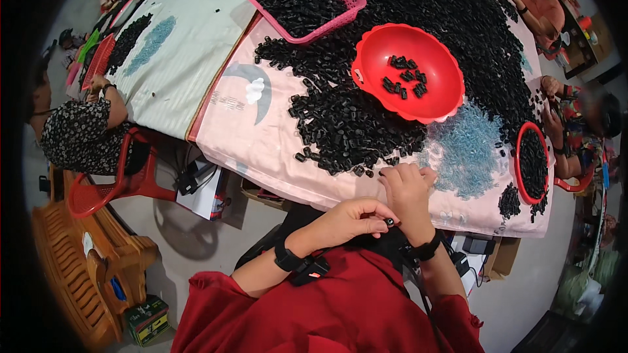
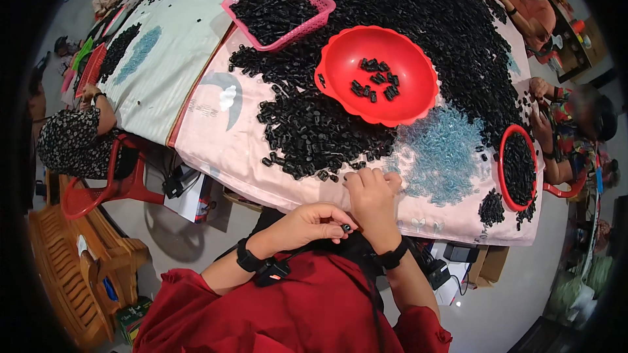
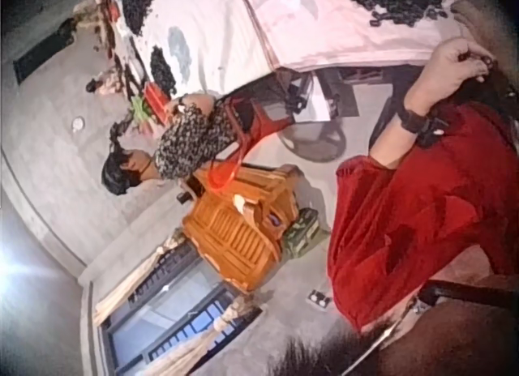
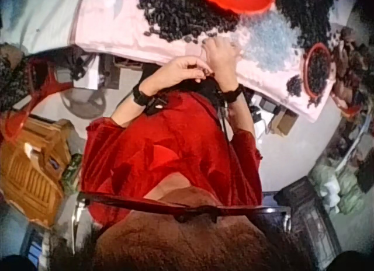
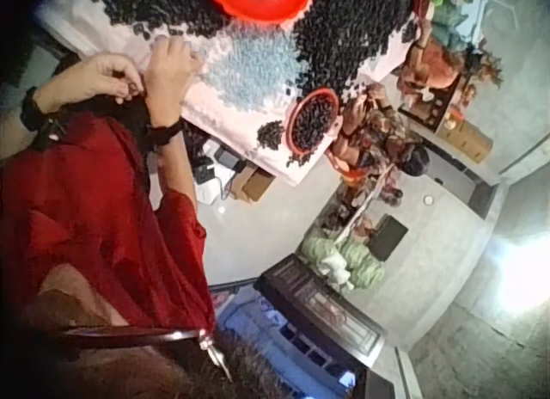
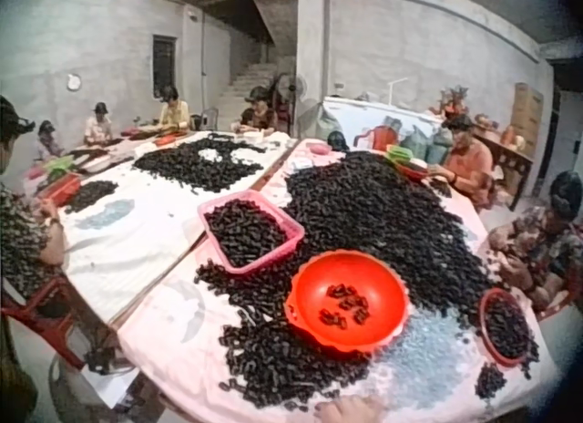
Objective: The person repeatedly picks up small black plastic pieces and clear pins from a table, inserts the pins into the pieces, and places the assembled units into a red bowl. The person works continuously at a table with other people also assembling similar items.
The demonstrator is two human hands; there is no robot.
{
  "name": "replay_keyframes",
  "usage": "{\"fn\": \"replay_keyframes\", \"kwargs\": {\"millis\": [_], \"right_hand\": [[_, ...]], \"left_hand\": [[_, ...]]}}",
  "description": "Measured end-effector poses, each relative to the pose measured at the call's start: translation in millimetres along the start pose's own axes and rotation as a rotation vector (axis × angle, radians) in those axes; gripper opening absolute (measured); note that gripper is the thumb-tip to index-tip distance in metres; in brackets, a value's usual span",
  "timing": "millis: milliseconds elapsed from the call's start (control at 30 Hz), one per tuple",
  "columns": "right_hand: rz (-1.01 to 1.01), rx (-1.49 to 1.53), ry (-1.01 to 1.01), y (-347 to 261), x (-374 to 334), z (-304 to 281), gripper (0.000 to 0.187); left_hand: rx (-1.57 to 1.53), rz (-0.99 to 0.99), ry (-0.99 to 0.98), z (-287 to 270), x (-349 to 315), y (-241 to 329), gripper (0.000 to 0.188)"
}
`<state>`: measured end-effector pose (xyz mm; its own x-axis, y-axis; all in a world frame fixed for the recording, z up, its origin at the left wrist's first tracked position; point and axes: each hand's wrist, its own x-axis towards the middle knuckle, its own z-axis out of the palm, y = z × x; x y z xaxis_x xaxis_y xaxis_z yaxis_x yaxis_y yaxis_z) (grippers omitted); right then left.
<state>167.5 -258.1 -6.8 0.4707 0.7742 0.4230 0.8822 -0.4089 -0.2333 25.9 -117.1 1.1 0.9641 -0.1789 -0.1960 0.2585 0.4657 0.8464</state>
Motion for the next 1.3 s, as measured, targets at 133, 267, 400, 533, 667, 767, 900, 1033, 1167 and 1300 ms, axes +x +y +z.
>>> {"fn": "replay_keyframes", "kwargs": {"millis": [133, 267, 400, 533, 667, 767, 900, 1033, 1167, 1300], "right_hand": [[-0.014, -0.016, 0.089, 5.3, -2.0, 0.0, 0.015], [0.051, 0.047, 0.081, 9.6, -8.5, -5.8, 0.013], [0.036, 0.06, 0.004, 8.0, -10.0, -12.7, 0.017], [0.097, 0.11, 0.02, 11.9, -14.9, -20.8, 0.018], [0.132, 0.054, 0.026, 26.1, -19.6, -38.8, 0.017], [0.064, 0.005, -0.007, 31.5, -13.4, -49.2, 0.019], [-0.068, 0.082, -0.092, 26.7, -7.1, -39.9, 0.018], [-0.154, 0.079, -0.122, 23.8, -0.8, -27.2, 0.017], [-0.17, 0.097, -0.129, 28.8, 1.0, -15.1, 0.015], [-0.161, 0.108, -0.09, 31.5, 0.5, -10.8, 0.014]], "left_hand": [[-0.039, 0.004, 0.042, -1.3, 0.9, -5.4, 0.025], [-0.031, -0.019, 0.041, -5.2, 2.7, -5.7, 0.027], [-0.023, -0.015, 0.014, -4.5, 3.5, -6.0, 0.027], [-0.004, 0.004, 0.019, -8.4, 1.3, -6.8, 0.027], [-0.045, -0.006, 0.038, -10.8, 1.1, -4.6, 0.026], [-0.069, 0.027, 0.044, -9.4, 4.0, -10.6, 0.025], [-0.069, 0.007, 0.05, -7.5, 7.1, -10.0, 0.025], [-0.03, -0.021, 0.075, -9.3, 4.1, -5.9, 0.025], [-0.05, -0.017, 0.111, -11.3, 2.7, -5.9, 0.024], [-0.058, -0.019, 0.114, -7.2, 3.6, -2.1, 0.027]]}}
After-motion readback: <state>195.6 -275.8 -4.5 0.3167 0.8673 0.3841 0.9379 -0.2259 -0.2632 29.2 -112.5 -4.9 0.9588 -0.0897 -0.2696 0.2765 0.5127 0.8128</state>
